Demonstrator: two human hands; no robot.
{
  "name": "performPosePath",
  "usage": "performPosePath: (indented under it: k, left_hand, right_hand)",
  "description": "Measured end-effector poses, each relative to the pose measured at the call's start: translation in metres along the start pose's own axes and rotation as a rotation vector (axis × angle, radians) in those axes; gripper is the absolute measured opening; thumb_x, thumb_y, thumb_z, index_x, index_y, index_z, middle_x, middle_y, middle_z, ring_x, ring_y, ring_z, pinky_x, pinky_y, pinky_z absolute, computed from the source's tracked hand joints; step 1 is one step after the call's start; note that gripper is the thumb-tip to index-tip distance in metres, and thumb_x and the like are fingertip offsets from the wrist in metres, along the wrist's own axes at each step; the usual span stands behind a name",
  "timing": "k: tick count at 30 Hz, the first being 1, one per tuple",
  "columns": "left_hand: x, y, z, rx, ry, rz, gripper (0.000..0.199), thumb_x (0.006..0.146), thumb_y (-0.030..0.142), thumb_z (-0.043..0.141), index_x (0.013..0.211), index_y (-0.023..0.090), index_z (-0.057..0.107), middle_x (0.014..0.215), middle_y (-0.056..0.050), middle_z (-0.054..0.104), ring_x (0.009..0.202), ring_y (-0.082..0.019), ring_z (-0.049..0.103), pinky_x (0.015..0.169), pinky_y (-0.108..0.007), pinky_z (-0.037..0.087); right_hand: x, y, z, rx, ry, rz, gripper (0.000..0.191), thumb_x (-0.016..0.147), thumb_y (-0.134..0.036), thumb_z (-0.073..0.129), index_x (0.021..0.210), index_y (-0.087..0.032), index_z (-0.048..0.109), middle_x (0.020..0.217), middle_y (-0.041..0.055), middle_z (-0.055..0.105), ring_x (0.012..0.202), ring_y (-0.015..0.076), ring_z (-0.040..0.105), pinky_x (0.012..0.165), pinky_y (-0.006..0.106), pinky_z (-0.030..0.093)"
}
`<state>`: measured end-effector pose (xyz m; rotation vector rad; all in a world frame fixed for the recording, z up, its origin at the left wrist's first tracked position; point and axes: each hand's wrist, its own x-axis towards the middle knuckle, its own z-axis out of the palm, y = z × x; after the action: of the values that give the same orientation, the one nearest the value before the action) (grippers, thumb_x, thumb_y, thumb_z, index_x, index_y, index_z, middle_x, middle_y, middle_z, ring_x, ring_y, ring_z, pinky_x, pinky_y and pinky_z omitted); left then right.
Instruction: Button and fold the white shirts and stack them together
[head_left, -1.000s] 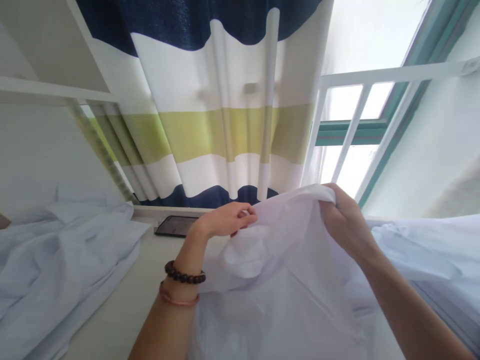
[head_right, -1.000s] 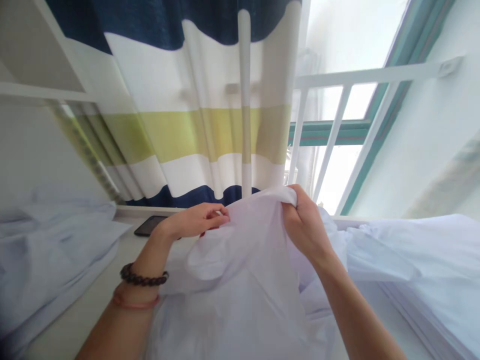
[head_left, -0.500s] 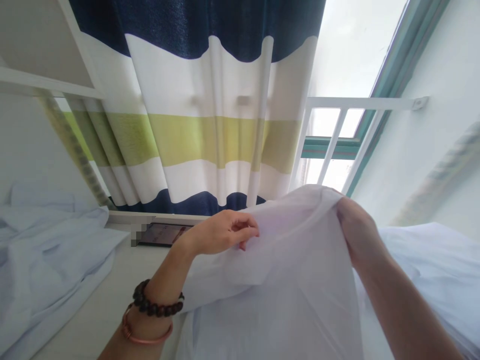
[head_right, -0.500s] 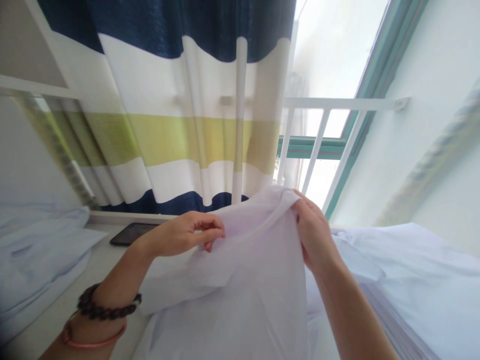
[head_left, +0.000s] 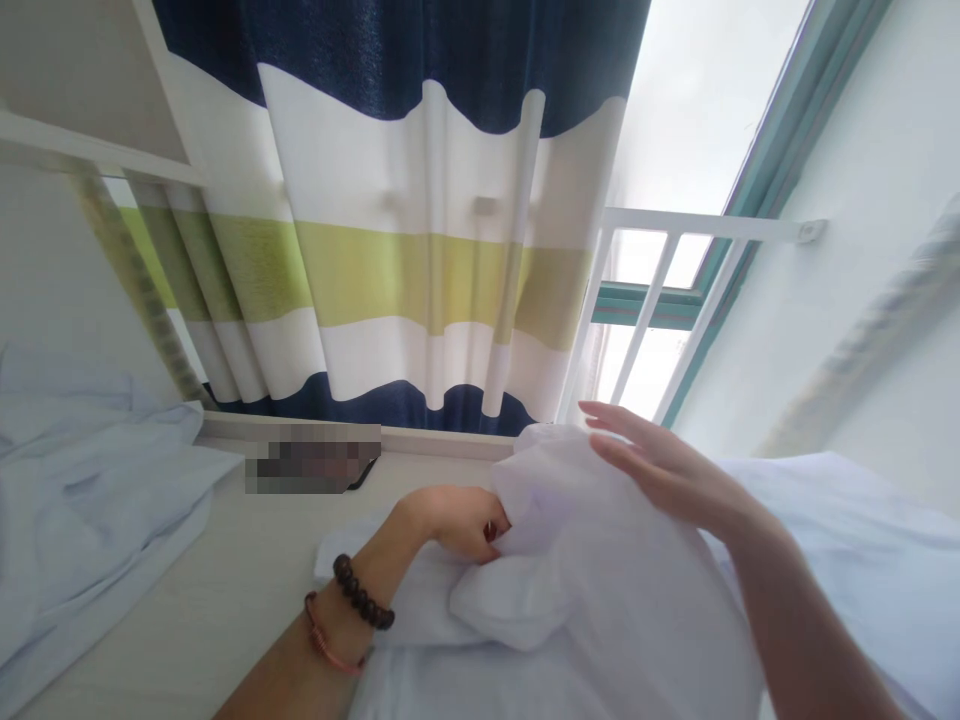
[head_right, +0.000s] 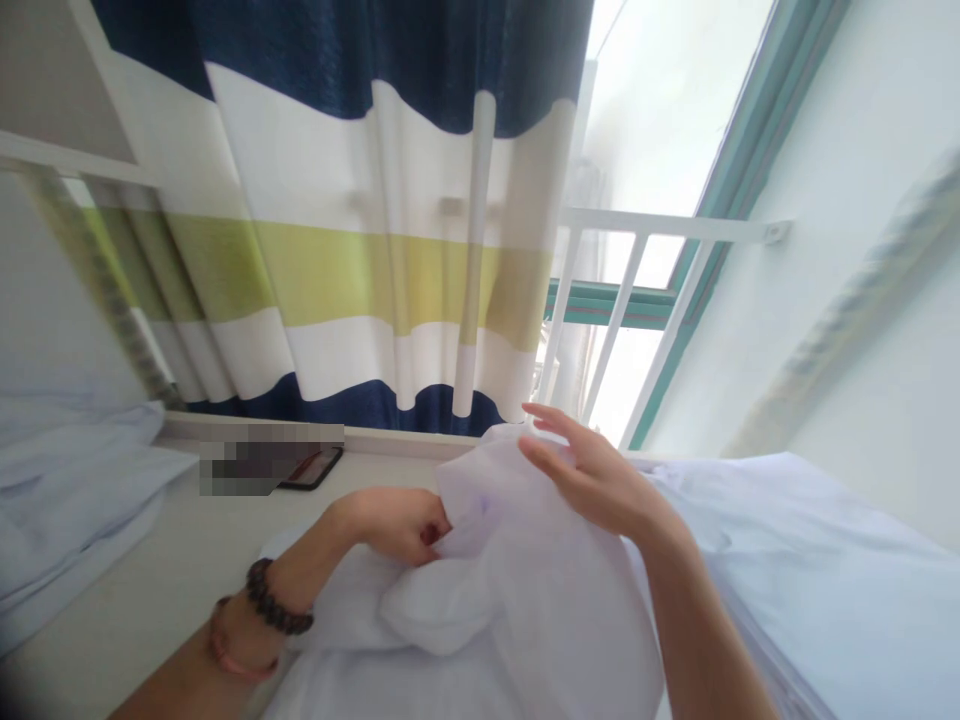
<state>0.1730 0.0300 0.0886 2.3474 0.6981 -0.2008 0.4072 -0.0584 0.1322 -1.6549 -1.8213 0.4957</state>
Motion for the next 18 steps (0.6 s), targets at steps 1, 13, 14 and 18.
performPosePath:
  k: [1,13,14,18]
  left_hand:
    - [-0.002,0.005,-0.001,-0.025,-0.069,0.005,0.017,0.07,0.025,0.068,0.055,0.021,0.061,0.064,0.001,0.067,0.067,-0.019,0.063,0.06,-0.026,0.044]
    - [-0.01,-0.008,-0.013,-0.063,0.383,-0.286,0.051,0.088,0.062,0.037,0.094,0.018,0.062,0.093,-0.01,0.069,0.089,-0.029,0.063,0.073,-0.035,0.043]
    - [-0.008,-0.009,-0.011,-0.09,0.353,-0.256,0.047,0.087,0.058,0.042,0.099,0.018,0.064,0.095,-0.01,0.07,0.09,-0.029,0.063,0.074,-0.035,0.044]
    - [-0.004,-0.003,-0.009,-0.207,0.3,-0.097,0.021,0.072,0.035,0.067,0.085,0.019,0.07,0.079,-0.002,0.072,0.075,-0.023,0.066,0.065,-0.027,0.048]
  right_hand:
    - [0.007,0.003,0.013,-0.031,-0.015,0.069,0.062,0.091,-0.054,0.039,0.145,-0.023,0.037,0.14,0.0119,0.052,0.125,0.0295,0.05,0.101,0.045,0.043]
    - [0.012,-0.01,0.038,-0.064,-0.661,-0.072,0.022,0.068,-0.037,0.07,0.086,-0.025,0.068,0.085,-0.0028,0.07,0.077,0.0199,0.064,0.062,0.027,0.045]
    - [0.011,-0.011,0.035,-0.011,-0.678,-0.079,0.023,0.07,-0.04,0.069,0.087,-0.024,0.067,0.084,-0.0029,0.069,0.075,0.0188,0.062,0.061,0.025,0.044]
    - [0.014,-0.009,0.031,-0.083,-0.436,-0.082,0.015,0.073,-0.034,0.066,0.08,-0.022,0.062,0.075,-0.0023,0.061,0.068,0.0163,0.056,0.059,0.027,0.042]
